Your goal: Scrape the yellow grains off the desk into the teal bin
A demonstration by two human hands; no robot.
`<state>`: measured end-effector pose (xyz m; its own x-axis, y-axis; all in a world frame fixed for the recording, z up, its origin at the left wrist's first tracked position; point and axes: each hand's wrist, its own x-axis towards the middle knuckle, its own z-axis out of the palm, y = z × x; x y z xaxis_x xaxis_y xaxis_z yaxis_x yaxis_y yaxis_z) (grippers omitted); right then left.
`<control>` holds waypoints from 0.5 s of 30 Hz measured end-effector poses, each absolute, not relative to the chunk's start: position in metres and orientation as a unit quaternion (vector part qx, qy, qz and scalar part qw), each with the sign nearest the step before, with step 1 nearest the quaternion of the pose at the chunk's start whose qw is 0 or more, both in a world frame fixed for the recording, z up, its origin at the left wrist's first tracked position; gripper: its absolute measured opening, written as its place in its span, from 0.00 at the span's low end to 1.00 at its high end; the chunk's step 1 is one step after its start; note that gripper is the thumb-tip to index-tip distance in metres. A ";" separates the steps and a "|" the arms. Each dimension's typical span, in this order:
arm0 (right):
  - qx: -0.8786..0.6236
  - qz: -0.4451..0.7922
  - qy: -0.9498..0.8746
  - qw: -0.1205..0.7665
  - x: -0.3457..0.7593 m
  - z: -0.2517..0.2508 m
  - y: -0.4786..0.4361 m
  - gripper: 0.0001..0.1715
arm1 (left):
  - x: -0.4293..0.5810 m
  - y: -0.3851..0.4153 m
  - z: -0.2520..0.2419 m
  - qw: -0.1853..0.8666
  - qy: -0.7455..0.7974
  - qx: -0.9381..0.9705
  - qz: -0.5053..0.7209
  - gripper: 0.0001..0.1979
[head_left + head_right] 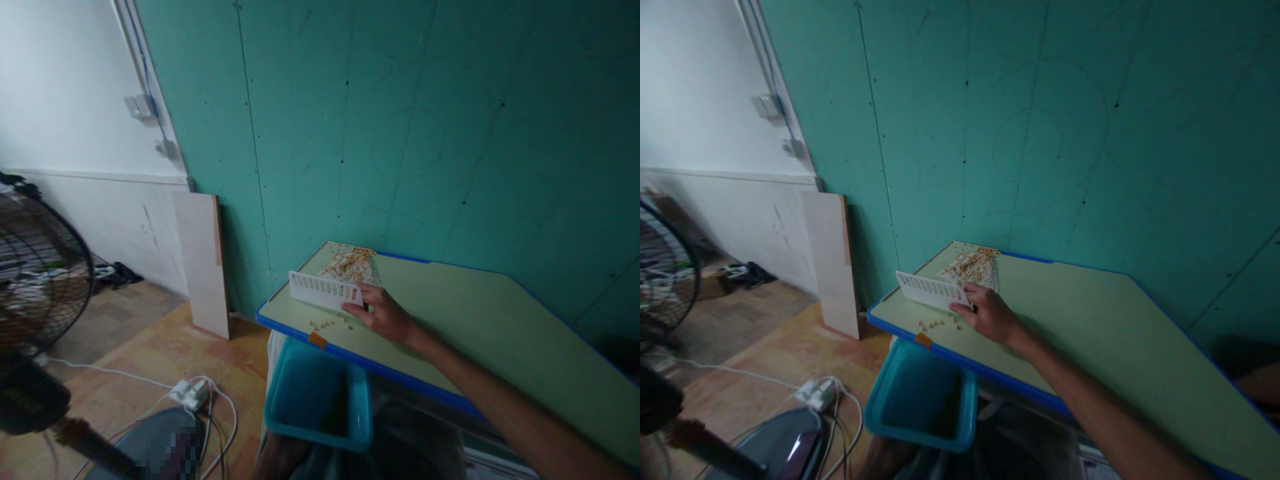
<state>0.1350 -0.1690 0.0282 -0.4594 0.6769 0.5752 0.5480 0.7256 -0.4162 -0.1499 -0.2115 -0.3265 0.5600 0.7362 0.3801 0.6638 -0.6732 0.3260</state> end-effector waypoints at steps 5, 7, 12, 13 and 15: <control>-0.351 0.130 -0.852 0.368 0.131 0.027 -0.172 0.10 | -0.153 -0.229 -0.296 0.084 0.396 0.880 0.247 0.13; -0.346 0.180 -0.844 0.368 0.128 0.029 -0.175 0.08 | -0.154 -0.239 -0.282 0.085 0.395 0.878 0.257 0.13; -0.350 0.232 -0.820 0.388 0.126 0.033 -0.178 0.10 | -0.151 -0.252 -0.254 0.082 0.389 0.875 0.277 0.14; -0.352 0.224 -0.819 0.393 0.127 0.033 -0.178 0.11 | -0.150 -0.253 -0.251 0.081 0.387 0.875 0.280 0.14; -0.354 0.204 -0.823 0.394 0.129 0.033 -0.177 0.11 | -0.148 -0.253 -0.245 0.079 0.383 0.876 0.282 0.14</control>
<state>0.1293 -0.1773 0.0330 -0.4385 0.7437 0.5047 0.4219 0.6661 -0.6151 -0.1482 -0.2533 -0.2454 0.5470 0.7159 0.4340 0.6262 -0.6939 0.3555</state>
